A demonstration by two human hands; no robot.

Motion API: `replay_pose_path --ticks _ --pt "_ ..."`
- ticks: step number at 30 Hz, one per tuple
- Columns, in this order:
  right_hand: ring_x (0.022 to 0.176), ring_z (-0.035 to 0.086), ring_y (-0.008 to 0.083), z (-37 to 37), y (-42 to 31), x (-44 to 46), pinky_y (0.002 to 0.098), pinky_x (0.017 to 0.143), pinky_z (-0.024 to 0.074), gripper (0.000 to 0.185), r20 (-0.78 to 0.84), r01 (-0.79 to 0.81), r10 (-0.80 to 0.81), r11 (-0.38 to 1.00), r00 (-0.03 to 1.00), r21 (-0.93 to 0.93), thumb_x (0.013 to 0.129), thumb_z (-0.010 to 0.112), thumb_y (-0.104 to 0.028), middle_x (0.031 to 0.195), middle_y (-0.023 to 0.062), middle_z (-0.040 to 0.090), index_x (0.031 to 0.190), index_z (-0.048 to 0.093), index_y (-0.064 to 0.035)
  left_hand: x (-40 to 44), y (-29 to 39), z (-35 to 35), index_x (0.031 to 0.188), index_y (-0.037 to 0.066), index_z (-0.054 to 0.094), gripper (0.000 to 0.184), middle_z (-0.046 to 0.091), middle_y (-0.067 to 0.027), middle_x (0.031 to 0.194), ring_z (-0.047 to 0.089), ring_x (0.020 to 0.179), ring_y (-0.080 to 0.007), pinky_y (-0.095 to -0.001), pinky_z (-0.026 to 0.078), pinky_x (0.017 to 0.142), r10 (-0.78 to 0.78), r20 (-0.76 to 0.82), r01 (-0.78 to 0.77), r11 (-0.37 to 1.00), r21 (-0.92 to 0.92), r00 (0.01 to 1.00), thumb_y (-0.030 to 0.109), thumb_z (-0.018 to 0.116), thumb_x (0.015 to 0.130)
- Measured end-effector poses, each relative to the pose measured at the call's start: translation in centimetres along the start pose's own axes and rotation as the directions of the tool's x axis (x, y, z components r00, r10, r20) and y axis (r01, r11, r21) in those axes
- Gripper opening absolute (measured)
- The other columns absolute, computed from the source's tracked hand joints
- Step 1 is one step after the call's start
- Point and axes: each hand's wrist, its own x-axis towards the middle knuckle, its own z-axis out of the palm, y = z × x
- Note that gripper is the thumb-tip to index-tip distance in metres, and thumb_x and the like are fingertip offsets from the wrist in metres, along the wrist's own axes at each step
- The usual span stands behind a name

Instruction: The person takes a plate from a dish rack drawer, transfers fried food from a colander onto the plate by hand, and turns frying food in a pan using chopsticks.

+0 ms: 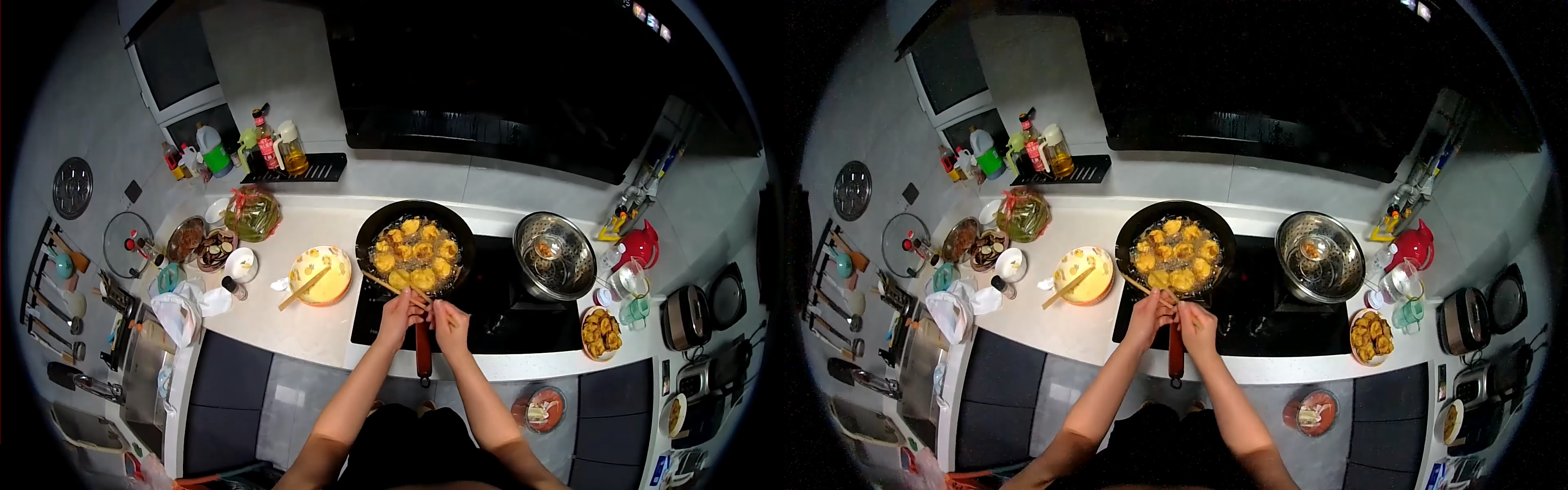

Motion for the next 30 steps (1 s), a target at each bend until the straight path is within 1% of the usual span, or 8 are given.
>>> replay_pose_path --ticks 3,8,11,15,18,22,27,30 --pt "0.052 0.048 0.0082 0.6 0.3 -0.5 0.021 0.049 0.0387 0.029 0.003 -0.084 0.085 0.984 0.996 0.154 0.093 0.042 -0.015 0.062 0.0038 0.053 0.081 0.06 0.0037 0.1 1.3 0.5 0.115 0.001 0.047 0.041 0.057 -0.0078 0.101 0.058 0.087 -0.017 -0.0285 0.048 0.071 -0.112 0.063 0.123 0.968 -0.216 0.992 0.035 0.037 0.095" --pt "0.056 0.049 0.0091 1.0 1.4 -0.7 0.0226 0.054 0.0396 0.021 -0.007 -0.216 0.232 0.914 0.973 0.343 0.091 0.046 -0.011 0.068 0.0048 0.055 0.088 0.062 0.0032 0.6 0.1 0.1 0.104 0.005 0.051 0.034 0.057 -0.0046 0.088 0.054 0.074 -0.0145 -0.0267 0.043 0.062 -0.087 0.183 0.145 0.932 -0.333 0.979 0.035 0.038 0.094" --pt "0.057 0.05 0.0104 1.6 1.4 -0.8 0.0236 0.054 0.0402 0.018 -0.074 0.045 -0.044 0.999 0.996 0.006 0.09 0.048 -0.01 0.073 0.0064 0.056 0.091 0.061 0.0022 0.7 -0.7 0.9 0.098 0.006 0.053 0.031 0.056 -0.0029 0.083 0.051 0.067 -0.0117 -0.0249 0.04 0.056 -0.097 0.08 0.116 0.95 -0.291 0.992 0.035 0.042 0.093" --pt "0.056 0.049 0.0079 1.3 0.3 -0.8 0.0216 0.051 0.0396 0.02 -0.155 0.084 -0.104 0.988 0.982 -0.131 0.091 0.046 -0.011 0.073 0.0038 0.054 0.09 0.059 0.0042 -0.1 -0.2 1.2 0.1 0.005 0.052 0.029 0.057 -0.0033 0.089 0.054 0.074 -0.0111 -0.0256 0.046 0.063 -0.084 -0.079 0.077 0.994 -0.078 0.993 0.032 0.045 0.093" --pt "0.06 0.055 0.0082 0.2 1.2 -0.6 0.0211 0.054 0.044 0.017 -0.236 -0.073 0.069 0.997 0.969 -0.008 0.089 0.047 -0.01 0.065 0.0041 0.055 0.09 0.057 0.0034 0.0 -1.4 -1.9 0.107 0.007 0.046 0.023 0.057 -0.0054 0.088 0.051 0.061 -0.0083 -0.0202 0.045 0.052 0.337 -0.289 -0.289 0.937 0.197 0.896 0.025 0.044 0.093" --pt "0.076 0.064 0.0187 -1.6 3.8 0.9 0.027 0.068 0.0493 0.023 -0.231 -0.084 0.053 0.988 0.972 -0.128 0.087 0.047 -0.01 0.084 0.0144 0.065 0.101 0.057 0.0054 1.2 -2.9 -10.4 0.097 0.008 0.047 0.011 0.051 -0.0002 0.075 0.044 0.059 -0.0074 -0.0209 0.04 0.052 0.618 -0.448 -0.448 0.782 0.434 0.646 0.017 0.044 0.092" --pt "0.076 0.062 0.0305 -1.9 4.5 3.5 0.0321 0.068 0.0489 0.02 -0.122 0.03 -0.08 0.93 0.989 -0.365 0.084 0.049 -0.008 0.084 0.0182 0.062 0.099 0.058 0.0018 0.7 -4.9 -16.9 0.1 0.005 0.051 0.02 0.058 -0.0134 0.093 0.057 0.081 -0.0263 -0.0347 0.047 0.069 0.371 -0.288 0.142 0.373 0.917 0.883 0.013 0.052 0.082" --pt "0.077 0.059 0.0353 -1.7 4.6 5.2 0.0355 0.067 0.048 0.018 -0.004 0.117 -0.133 0.887 0.991 -0.448 0.082 0.052 -0.008 0.086 0.0186 0.059 0.096 0.059 -0.0013 1.3 -7.2 -19.7 0.105 0.005 0.051 0.029 0.055 -0.0186 0.105 0.053 0.093 -0.0351 -0.0424 0.046 0.077 0.38 -0.264 0.241 0.107 0.965 0.886 0.01 0.052 0.077"
